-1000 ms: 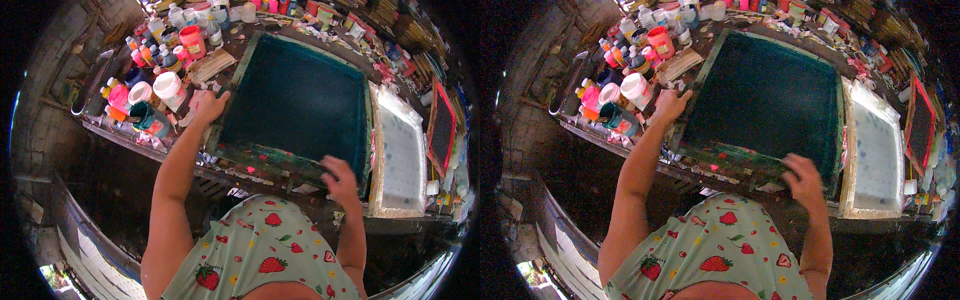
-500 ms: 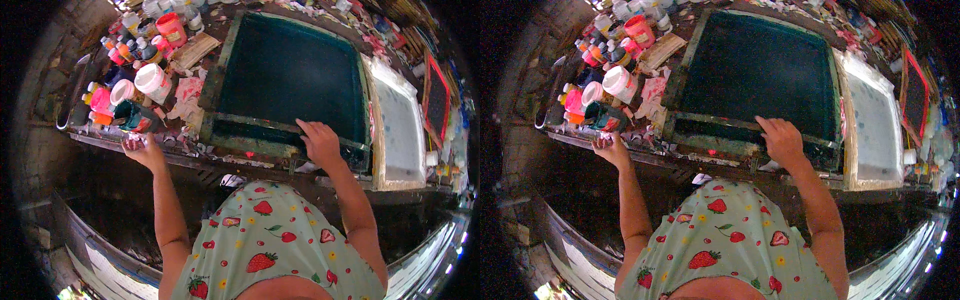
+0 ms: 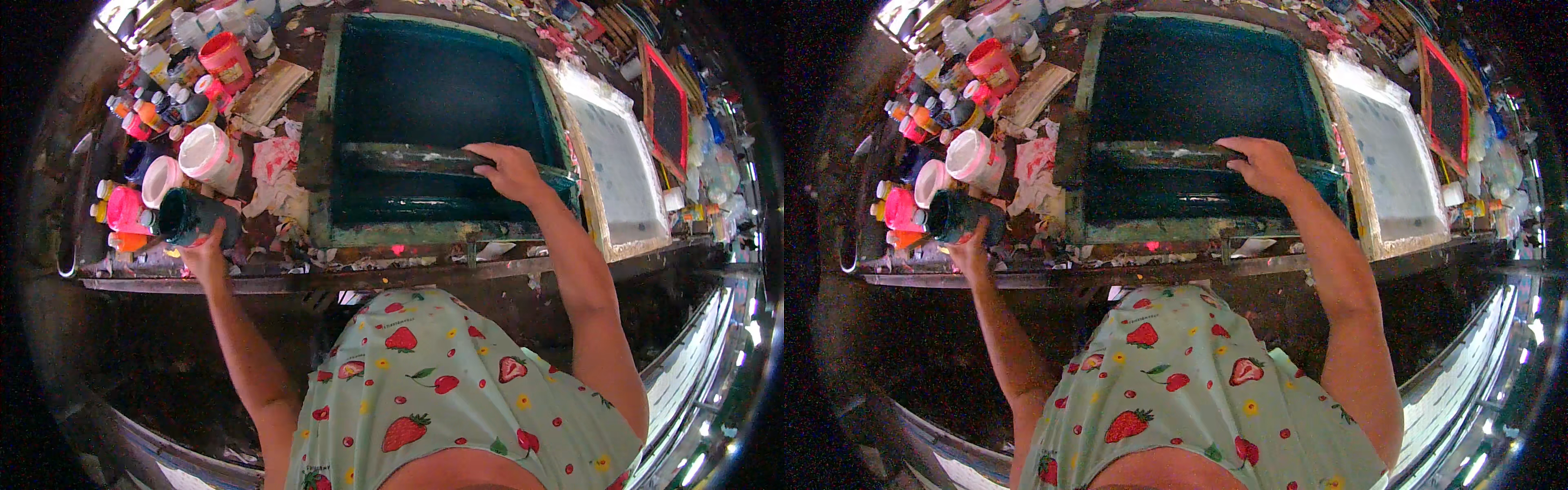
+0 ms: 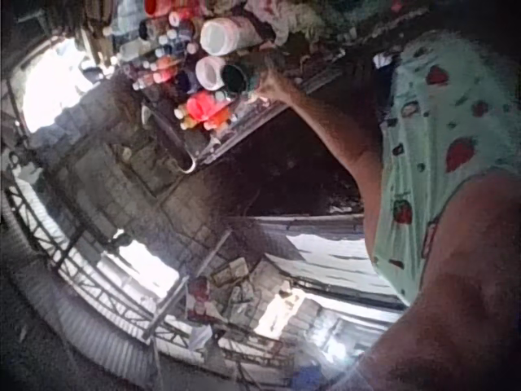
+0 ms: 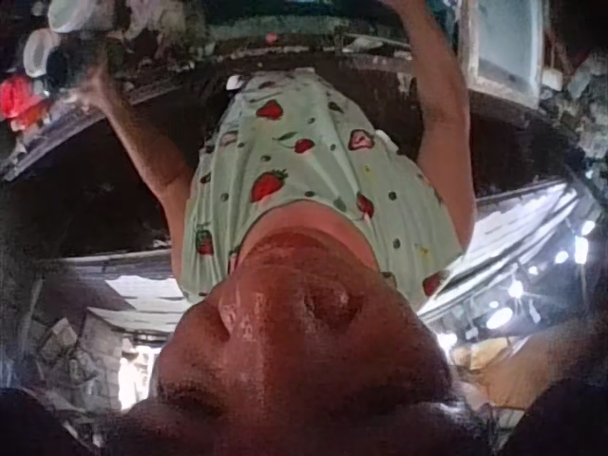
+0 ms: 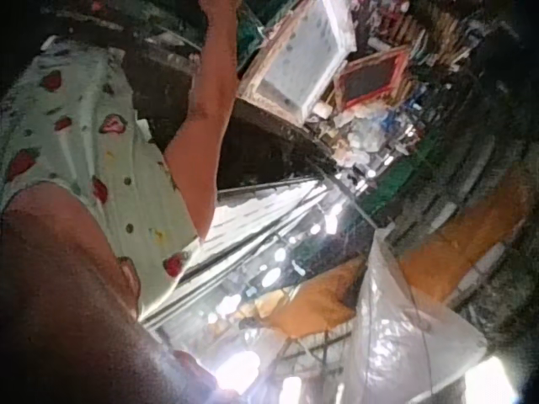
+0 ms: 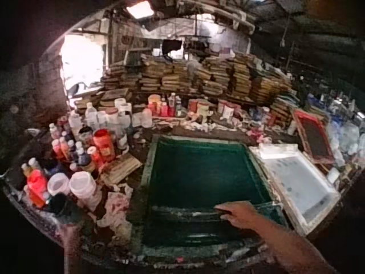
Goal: The person uses a squeegee to spread green ink across a screen-printing frame, then lifts the frame and moves it to a workbench. They pour more green ink into the frame and wipe the surface with a cloth. The person then washes their hands in a basin and dries them.
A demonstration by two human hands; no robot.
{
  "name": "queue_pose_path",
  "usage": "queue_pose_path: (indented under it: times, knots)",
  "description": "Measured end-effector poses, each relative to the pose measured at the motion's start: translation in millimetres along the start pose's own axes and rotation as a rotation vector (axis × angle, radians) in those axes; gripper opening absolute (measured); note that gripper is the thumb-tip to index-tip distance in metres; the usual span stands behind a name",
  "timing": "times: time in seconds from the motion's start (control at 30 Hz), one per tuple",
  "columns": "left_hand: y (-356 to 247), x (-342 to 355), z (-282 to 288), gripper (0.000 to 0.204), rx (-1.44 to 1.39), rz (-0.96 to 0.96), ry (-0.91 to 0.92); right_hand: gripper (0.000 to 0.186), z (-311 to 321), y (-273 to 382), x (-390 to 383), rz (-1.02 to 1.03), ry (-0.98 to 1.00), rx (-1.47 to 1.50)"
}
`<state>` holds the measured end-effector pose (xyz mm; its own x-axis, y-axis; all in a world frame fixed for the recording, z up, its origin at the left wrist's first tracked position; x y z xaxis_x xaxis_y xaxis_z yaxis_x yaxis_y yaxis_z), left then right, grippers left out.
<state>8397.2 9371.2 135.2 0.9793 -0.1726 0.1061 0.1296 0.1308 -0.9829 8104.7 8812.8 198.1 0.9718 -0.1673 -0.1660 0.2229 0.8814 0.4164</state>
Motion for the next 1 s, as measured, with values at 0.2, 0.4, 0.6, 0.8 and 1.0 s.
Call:
queue_pose_path:
  times: [0.2,0.4,0.6,0.8,1.0]
  knots:
    - [27,-3,13,0.063,0.312,0.186,0.489,0.051,-21,6,10,-0.064,0.209,0.035]
    - [6,-33,-23,0.083,-0.060,-0.151,0.038,0.052,-37,0,-1,-0.044,0.275,0.176]
    - [-38,-38,-53,0.076,-0.131,-0.261,-0.136,0.054,-40,5,-5,0.007,0.347,0.195]
    - [-56,-57,-34,0.069,0.000,-0.168,-0.080,0.049,-40,14,-5,0.070,0.280,-0.040]
    - [-109,-90,-18,0.077,0.042,-0.177,-0.053,0.045,-53,6,10,0.053,0.403,0.126]
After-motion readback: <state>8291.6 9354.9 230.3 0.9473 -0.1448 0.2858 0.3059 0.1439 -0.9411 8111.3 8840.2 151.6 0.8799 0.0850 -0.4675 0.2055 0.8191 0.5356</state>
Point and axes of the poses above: each hand's wrist, its own x-axis towards the middle knuckle, its own z-axis out of the back of the hand, y = z × x, the point moved 9 cm from there along x, towards the middle knuckle, and after that the axes turned 13 degrees about y, right-handed, at the moved point
